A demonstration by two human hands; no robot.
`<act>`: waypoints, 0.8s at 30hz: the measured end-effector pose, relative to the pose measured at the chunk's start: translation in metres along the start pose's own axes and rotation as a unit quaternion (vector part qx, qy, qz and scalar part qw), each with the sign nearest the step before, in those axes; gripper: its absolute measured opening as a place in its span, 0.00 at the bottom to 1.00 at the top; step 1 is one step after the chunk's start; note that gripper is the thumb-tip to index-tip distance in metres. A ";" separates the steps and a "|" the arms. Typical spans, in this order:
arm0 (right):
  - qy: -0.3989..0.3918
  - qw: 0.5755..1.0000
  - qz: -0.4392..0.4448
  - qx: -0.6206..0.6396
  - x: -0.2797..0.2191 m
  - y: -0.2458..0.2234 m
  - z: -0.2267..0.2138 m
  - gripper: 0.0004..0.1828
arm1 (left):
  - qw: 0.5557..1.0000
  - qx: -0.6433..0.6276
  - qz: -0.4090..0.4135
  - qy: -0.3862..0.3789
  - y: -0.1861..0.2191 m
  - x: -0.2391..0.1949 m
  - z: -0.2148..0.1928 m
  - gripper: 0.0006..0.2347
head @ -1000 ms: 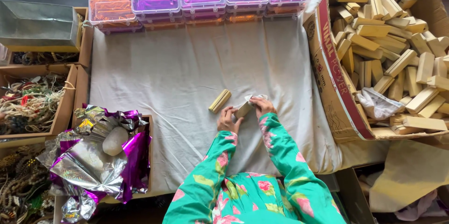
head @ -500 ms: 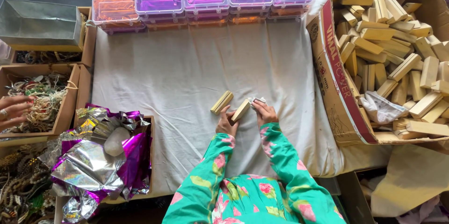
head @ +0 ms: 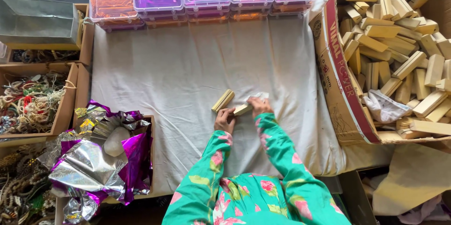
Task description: The person places a purple foil-wrapped item into a clear plastic container and closes it. They then wipe the container with a cloth and set it aside. Next, they pick up two small wooden blocks, wipe them with the cloth, and wrap them together in a sheet of purple foil. Finally, they pick up two more wooden blocks and wipe them with the cloth.
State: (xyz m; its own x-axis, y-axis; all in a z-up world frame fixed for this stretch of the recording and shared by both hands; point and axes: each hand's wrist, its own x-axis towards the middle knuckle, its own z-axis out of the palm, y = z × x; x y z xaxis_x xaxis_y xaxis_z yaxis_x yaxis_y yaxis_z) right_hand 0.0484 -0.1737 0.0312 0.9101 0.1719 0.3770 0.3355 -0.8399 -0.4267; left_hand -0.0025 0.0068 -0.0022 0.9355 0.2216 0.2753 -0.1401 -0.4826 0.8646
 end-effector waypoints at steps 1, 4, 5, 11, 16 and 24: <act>-0.001 1.000 0.000 -0.001 -0.004 -0.010 -0.003 0.18 | 1.000 -0.001 -0.001 0.000 -0.002 -0.003 0.002 0.19; -0.028 0.995 0.007 -0.090 -0.008 -0.032 -0.009 0.14 | 0.999 -0.038 -0.024 -0.013 -0.006 -0.004 0.005 0.19; -0.047 0.995 0.027 -0.085 -0.010 -0.032 -0.009 0.14 | 0.999 -0.047 -0.008 -0.012 -0.007 -0.003 0.004 0.19; -0.063 0.997 -0.036 -0.040 -0.016 -0.026 -0.028 0.19 | 0.997 -0.073 0.004 -0.030 -0.006 -0.004 0.002 0.19; -0.108 0.983 -0.146 -0.025 -0.011 0.027 -0.009 0.23 | 0.997 -0.067 -0.007 -0.039 -0.009 -0.002 0.000 0.19; -0.085 0.990 -0.078 -0.078 -0.015 -0.019 0.000 0.20 | 0.998 -0.049 -0.013 -0.041 -0.012 -0.003 0.003 0.21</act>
State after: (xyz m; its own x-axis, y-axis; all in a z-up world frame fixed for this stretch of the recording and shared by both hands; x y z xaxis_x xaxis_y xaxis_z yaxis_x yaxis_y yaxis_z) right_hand 0.0278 -0.1602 0.0339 0.8823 0.3796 0.2783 0.4459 -0.8634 -0.2360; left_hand -0.0029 0.0095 -0.0146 0.9619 0.1619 0.2203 -0.1422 -0.3917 0.9090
